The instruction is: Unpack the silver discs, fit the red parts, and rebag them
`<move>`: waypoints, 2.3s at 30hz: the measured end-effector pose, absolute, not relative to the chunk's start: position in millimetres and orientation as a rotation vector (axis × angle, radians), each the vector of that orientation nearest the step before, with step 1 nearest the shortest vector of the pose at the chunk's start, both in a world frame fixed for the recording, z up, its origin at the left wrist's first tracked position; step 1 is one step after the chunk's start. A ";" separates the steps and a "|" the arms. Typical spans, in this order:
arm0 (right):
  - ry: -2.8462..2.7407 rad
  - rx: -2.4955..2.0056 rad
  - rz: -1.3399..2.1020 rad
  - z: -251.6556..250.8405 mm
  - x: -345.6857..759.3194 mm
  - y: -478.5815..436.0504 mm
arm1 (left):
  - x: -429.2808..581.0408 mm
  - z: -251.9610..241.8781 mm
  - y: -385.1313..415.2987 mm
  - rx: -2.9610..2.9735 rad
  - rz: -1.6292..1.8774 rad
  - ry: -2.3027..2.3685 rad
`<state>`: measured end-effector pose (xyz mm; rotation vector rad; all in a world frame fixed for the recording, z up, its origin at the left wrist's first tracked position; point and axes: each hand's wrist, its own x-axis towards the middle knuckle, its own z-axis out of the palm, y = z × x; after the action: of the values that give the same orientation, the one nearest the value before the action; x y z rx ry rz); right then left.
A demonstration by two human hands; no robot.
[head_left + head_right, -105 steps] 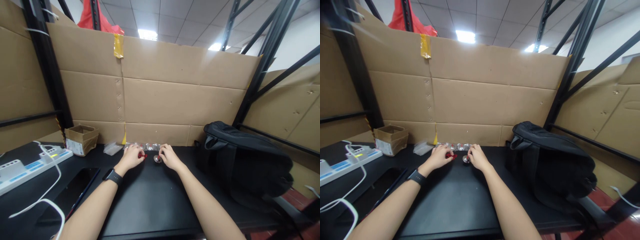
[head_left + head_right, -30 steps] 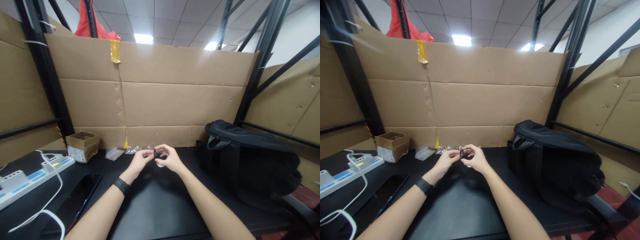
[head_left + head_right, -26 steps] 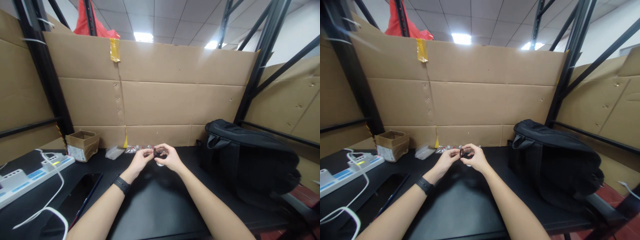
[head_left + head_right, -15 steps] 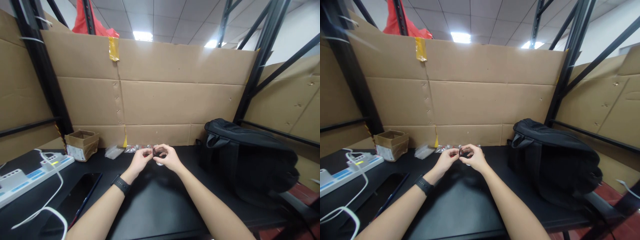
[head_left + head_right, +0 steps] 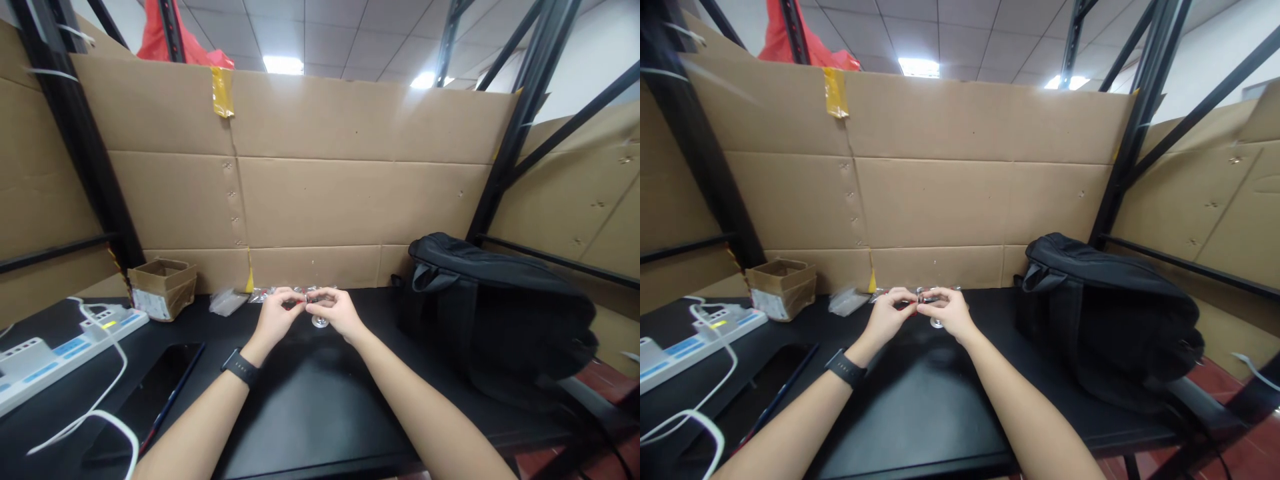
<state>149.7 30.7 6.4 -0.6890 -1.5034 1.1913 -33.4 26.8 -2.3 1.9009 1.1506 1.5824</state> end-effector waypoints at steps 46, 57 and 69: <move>-2.212 -0.890 0.053 1.8 161.6 32.4 | -36.8 -5.0 26.3 2.174 1.167 0.978; -2.188 -1.077 0.138 -4.7 172.6 50.8 | -42.5 -7.4 29.7 2.461 1.065 1.335; -2.376 -1.292 0.137 -20.3 176.5 64.2 | -44.3 -9.2 24.9 2.610 1.033 1.600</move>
<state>176.5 64.2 -20.3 -1.2923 -2.3759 0.1365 -44.3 24.9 -9.2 2.6105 1.5997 1.0333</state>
